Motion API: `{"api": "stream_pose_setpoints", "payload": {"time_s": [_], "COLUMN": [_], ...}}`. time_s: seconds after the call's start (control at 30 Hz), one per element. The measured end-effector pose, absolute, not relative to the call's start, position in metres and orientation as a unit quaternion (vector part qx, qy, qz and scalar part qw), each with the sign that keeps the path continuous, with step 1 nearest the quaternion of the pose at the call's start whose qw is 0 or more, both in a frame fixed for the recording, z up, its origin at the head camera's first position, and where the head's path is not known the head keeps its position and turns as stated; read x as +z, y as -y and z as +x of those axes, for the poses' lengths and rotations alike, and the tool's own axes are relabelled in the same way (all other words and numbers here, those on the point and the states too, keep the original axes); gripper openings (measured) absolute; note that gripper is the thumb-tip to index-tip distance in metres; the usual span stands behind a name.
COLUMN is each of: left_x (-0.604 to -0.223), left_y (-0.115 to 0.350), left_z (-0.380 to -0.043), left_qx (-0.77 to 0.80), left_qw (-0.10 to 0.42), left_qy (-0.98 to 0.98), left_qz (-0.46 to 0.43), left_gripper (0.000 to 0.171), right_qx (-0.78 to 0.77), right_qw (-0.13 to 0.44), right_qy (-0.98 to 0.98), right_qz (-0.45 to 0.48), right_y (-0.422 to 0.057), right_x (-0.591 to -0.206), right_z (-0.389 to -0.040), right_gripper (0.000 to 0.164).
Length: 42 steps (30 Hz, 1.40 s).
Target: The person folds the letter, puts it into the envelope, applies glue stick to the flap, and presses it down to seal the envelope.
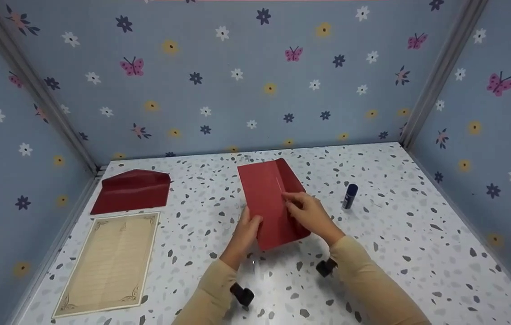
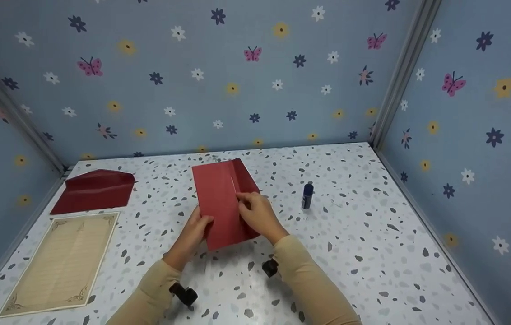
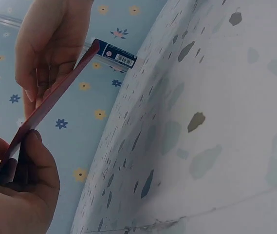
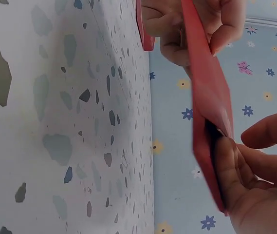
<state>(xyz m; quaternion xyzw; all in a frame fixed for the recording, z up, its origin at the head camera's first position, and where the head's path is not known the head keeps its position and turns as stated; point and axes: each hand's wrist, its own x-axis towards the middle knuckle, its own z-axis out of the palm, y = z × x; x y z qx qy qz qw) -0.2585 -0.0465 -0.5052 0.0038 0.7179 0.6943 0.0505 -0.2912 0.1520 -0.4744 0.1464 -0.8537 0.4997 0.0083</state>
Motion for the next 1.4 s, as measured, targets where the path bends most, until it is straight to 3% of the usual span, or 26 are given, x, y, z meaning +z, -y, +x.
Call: {"api": "stream_pose_setpoints", "payload": {"time_s": [0.37, 0.53, 0.67, 1.03, 1.4], "left_x": [-0.5, -0.5, -0.5, -0.497, -0.491], "left_y": [0.056, 0.052, 0.048, 0.055, 0.098], "left_z": [-0.267, -0.264, -0.263, -0.265, -0.267], "left_qx": [0.752, 0.774, 0.777, 0.783, 0.787], "left_qw": [0.007, -0.033, -0.05, -0.041, -0.095], "left_qy": [-0.658, -0.631, -0.626, -0.618, -0.607], "left_qz": [-0.029, -0.047, -0.045, -0.057, -0.051], "left_gripper": [0.043, 0.044, 0.048, 0.052, 0.052], "right_qx": [0.536, 0.529, 0.538, 0.637, 0.615], "right_qw": [-0.069, -0.143, -0.18, -0.222, -0.212], "right_qy": [0.829, 0.824, 0.81, 0.727, 0.75], "right_qz": [0.145, 0.143, 0.145, 0.128, 0.121], "right_y": [-0.159, -0.158, -0.155, -0.152, -0.181], "right_x": [-0.483, -0.491, -0.499, -0.505, -0.504], "right_z": [-0.288, -0.286, -0.285, -0.287, -0.286], "right_gripper": [0.02, 0.052, 0.055, 0.037, 0.037]}}
